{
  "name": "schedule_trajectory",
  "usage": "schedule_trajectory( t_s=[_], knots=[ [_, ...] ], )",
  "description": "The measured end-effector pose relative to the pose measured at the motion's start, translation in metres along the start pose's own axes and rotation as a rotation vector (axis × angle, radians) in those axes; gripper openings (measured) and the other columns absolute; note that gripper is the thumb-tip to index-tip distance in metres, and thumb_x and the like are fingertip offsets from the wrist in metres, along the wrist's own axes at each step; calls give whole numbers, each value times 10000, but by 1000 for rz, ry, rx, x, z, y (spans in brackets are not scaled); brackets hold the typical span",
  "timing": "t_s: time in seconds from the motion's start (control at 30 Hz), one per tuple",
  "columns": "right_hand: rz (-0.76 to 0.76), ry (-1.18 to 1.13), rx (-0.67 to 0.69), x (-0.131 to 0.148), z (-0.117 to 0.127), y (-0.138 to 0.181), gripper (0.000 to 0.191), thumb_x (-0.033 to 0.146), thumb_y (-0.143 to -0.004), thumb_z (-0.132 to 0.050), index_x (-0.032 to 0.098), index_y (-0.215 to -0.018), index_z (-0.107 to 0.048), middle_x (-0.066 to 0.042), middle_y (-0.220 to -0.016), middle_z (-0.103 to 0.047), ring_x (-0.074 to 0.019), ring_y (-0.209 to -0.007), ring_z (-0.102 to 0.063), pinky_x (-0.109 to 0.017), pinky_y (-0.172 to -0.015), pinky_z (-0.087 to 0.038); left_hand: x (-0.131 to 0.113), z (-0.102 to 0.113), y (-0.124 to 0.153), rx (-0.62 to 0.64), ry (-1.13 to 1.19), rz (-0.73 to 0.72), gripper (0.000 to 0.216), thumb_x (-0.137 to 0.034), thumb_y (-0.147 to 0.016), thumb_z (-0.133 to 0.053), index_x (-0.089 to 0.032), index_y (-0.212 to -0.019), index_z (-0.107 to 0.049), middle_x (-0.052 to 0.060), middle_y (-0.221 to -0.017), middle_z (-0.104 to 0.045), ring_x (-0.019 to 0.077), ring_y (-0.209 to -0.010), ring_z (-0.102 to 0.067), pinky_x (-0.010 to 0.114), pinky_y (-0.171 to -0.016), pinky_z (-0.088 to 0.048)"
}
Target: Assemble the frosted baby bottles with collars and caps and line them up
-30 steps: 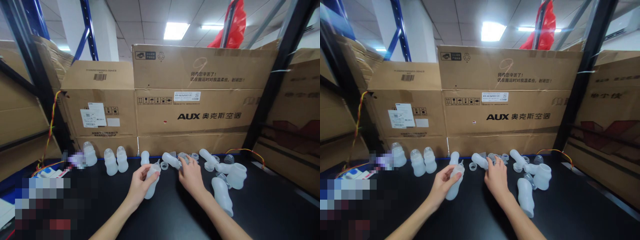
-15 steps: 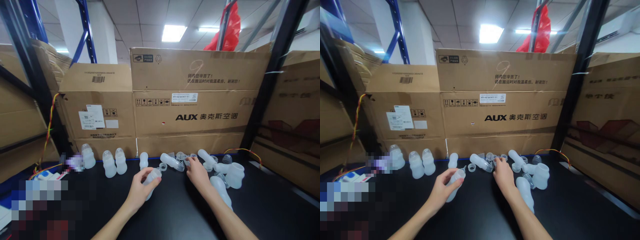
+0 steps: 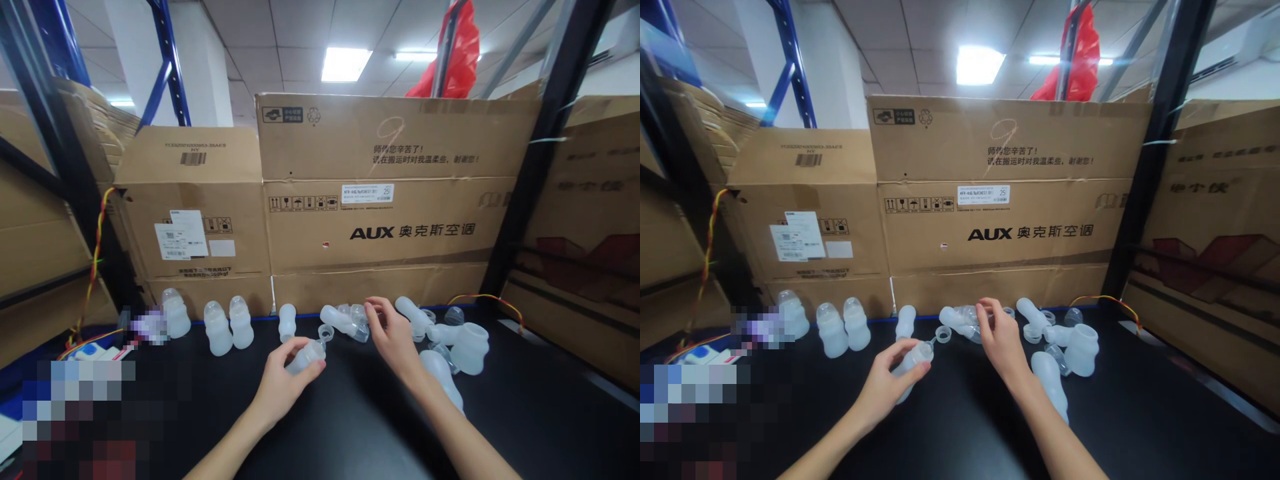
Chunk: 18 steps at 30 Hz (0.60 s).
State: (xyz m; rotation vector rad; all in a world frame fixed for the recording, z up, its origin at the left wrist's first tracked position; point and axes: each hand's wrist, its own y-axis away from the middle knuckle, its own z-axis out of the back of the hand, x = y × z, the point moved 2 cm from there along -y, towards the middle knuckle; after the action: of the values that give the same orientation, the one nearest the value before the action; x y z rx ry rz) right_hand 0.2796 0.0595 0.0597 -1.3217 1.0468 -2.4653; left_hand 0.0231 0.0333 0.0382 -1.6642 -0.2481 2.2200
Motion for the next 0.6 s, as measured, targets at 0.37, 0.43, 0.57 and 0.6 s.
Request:
schedule_trajectory(
  t_s=[0.37, 0.43, 0.57, 0.6],
  knots=[
    [-27, -193, 106, 22, -8, 11, 507, 617, -1024, -454, 197, -874, -694, -13, -678, -655, -175, -564, -576, -279, -554, -437, -2, -2, 2, -21, -45, -29, 313, -392, -738, -841, -217, -991, -788, 62, -961, -795, 257, -870, -682, 339, -830, -502],
    [-37, -298, 235, 29, -20, 22, 483, 607, -1018, -476, 197, -901, -703, -9, -689, -648, -171, -557, -572, -277, -537, -441, -3, -3, 2, -21, -34, -31, 307, -365, -717, -853, -225, -985, -799, 61, -958, -799, 261, -869, -689, 345, -838, -509],
    [61, -328, 392, 45, -37, 42, 376, 491, -1061, -450, 213, -965, -684, -6, -739, -631, -165, -607, -565, -282, -599, -443, -2, -2, 1, -16, -5, -24, 309, -316, -672, -876, -232, -964, -821, 57, -929, -797, 266, -873, -702, 336, -826, -527],
    [90, -306, 392, 47, -39, 44, 359, 465, -1071, -436, 216, -975, -675, -7, -755, -629, -166, -629, -565, -285, -622, -442, -2, -2, 1, -9, 1, -23, 319, -314, -663, -884, -231, -965, -825, 59, -932, -796, 269, -879, -703, 337, -827, -529]
  ],
)
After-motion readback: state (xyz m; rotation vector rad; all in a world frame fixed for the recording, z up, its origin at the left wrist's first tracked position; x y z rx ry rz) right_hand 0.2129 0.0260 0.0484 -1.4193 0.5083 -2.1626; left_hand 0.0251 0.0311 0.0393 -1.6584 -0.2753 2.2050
